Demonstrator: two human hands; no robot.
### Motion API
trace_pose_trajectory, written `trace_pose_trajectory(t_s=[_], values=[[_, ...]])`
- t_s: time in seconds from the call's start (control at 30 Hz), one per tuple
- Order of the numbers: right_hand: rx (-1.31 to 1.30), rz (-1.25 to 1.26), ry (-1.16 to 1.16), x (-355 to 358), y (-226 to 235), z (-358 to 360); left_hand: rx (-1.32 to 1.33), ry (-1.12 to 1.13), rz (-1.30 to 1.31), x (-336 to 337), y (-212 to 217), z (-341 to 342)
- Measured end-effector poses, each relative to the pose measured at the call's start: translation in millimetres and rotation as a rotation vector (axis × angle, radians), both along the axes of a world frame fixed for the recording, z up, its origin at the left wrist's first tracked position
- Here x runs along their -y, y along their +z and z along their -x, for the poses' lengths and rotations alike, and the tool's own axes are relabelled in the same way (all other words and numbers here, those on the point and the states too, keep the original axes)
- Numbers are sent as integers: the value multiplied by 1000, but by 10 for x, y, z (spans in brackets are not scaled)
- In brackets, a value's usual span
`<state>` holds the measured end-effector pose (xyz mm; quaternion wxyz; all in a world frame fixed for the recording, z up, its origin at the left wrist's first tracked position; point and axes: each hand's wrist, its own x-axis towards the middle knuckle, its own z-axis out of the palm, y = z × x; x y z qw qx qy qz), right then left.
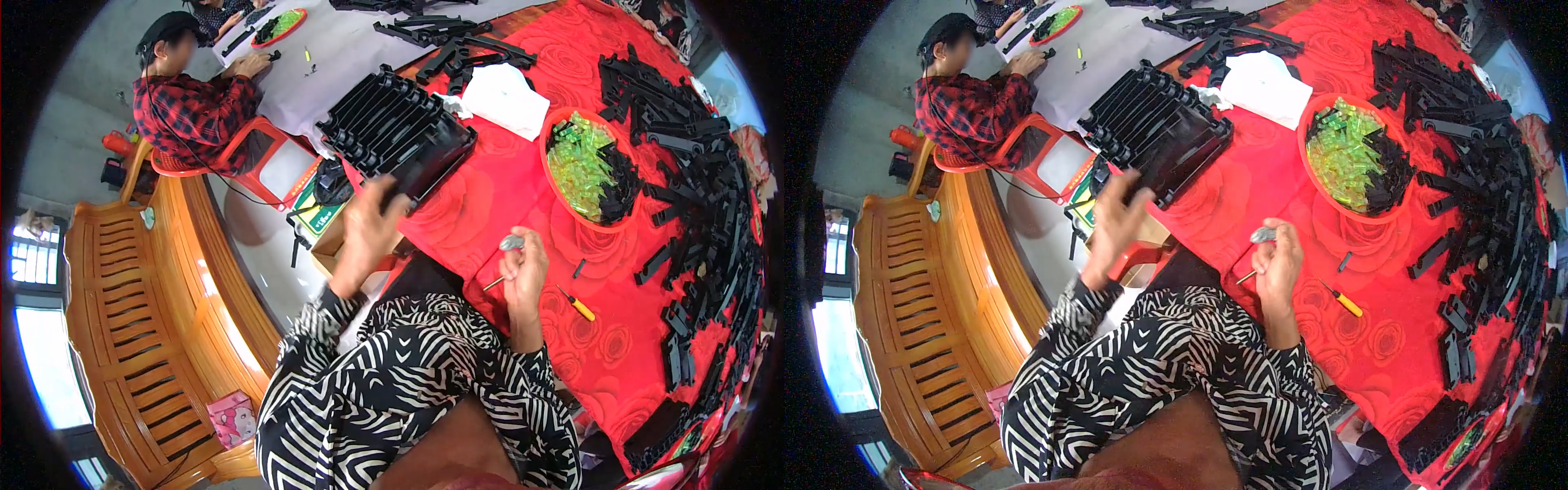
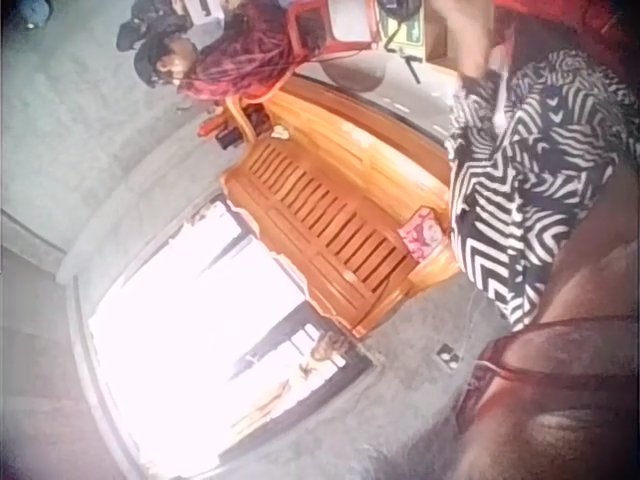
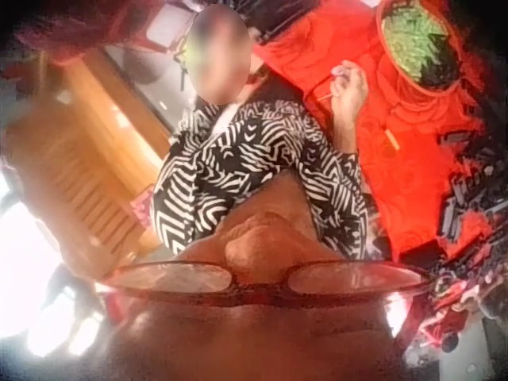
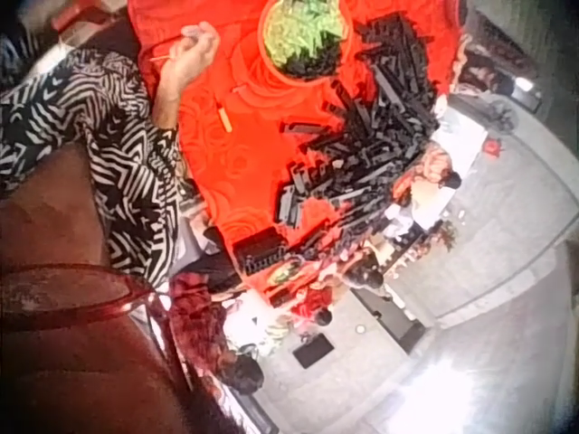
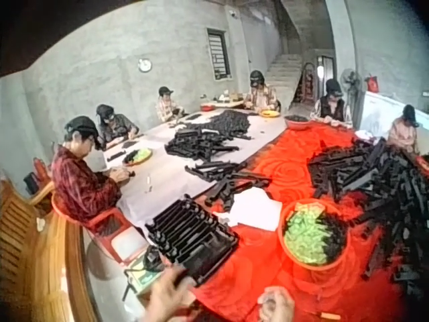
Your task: The person assembles small plastic components into a plastic housing by hand and with a screwdriver.
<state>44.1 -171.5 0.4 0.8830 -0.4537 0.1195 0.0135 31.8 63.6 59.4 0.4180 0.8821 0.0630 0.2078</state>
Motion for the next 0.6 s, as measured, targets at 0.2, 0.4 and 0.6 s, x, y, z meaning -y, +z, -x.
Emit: trace_pose_trajectory(t_s=[0.2,0.4,0.6], values=[[-210,-262,374,-280,-139,318,127,313,-402,-1029,170,-910],[-280,-222,485,-436,-118,513,-54,406,-542,-1474,-55,-1283],[-291,-188,492,-378,-39,460,-98,173,-628,-1530,-58,-1465]])
